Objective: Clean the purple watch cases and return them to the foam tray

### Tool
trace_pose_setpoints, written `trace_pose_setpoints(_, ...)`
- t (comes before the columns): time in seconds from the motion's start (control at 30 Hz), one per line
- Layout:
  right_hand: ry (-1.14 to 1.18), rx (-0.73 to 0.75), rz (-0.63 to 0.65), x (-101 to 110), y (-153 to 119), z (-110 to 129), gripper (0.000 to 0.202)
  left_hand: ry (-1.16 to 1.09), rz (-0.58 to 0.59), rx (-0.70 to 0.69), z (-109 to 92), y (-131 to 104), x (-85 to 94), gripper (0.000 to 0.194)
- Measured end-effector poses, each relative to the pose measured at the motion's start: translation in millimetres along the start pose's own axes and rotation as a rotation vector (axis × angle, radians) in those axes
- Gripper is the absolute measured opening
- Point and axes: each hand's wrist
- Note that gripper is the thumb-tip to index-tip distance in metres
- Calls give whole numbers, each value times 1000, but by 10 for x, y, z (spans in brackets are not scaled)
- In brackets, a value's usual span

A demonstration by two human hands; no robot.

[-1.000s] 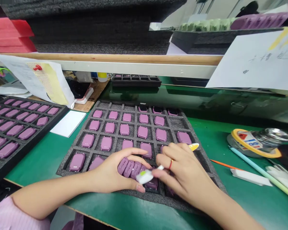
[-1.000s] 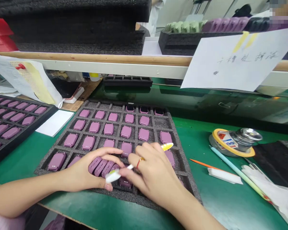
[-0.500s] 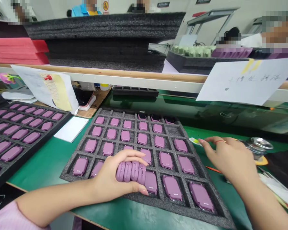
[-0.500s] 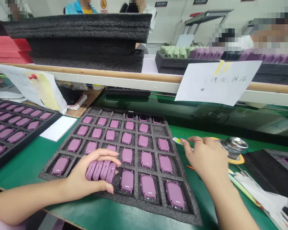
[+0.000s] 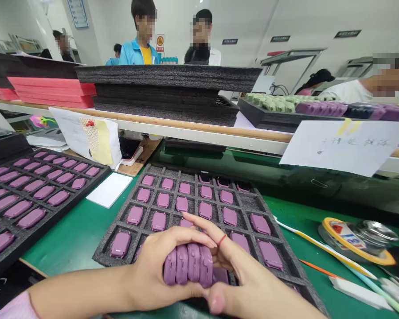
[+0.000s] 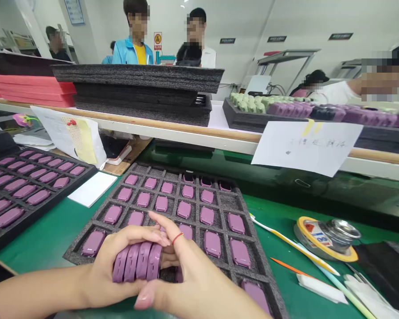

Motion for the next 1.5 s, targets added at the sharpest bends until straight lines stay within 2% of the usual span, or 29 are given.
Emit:
trace_pose_setpoints(0.1, 165, 24, -114, -141, 106, -25, 110, -28, -19, -112, 35, 15, 2, 53)
trace_pose_setpoints(0.27, 276, 77, -238, -237, 141, -136, 109, -55, 33, -144, 69, 33, -6, 63)
trace_pose_setpoints(0.53, 286, 55, -239, -154, 128, -245, 116, -74, 79, -74, 102, 53, -44, 77)
trace_pose_setpoints(0.63, 316, 69, -222, -103, 142, -292, 121, -70, 88, -21, 66, 82, -39, 72)
trace_pose_setpoints(0.77, 451, 63, -122, -14, 166, -370, 82, -82, 96, 135, 16, 113, -24, 63)
trace_pose_setpoints(0.83, 498, 45, -92, 17, 176, -412, 75, -115, 96, 167, 14, 111, -28, 67)
trace_pose_setpoints(0.97, 545, -5, -107, 23, 182, -448, 80, -153, 87, 171, 37, 89, -57, 70)
trace_pose_setpoints(1.13, 527, -41, -154, -25, 155, -358, 81, -155, 81, 162, 43, 75, -82, 69)
trace_pose_setpoints(1.33, 341, 59, -251, -19, 156, -354, 82, -90, 52, 175, 41, 74, -78, 68)
trace_pose_setpoints(1.5, 292, 145, -183, 54, 228, -482, 92, -68, 79, 191, 37, 61, -93, 61)
Point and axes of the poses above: each hand's wrist, its own y-axis towards the middle knuckle, its own x-axis out of the back of the hand, z = x × y, and after that the axes turned 13 degrees about y, right-handed
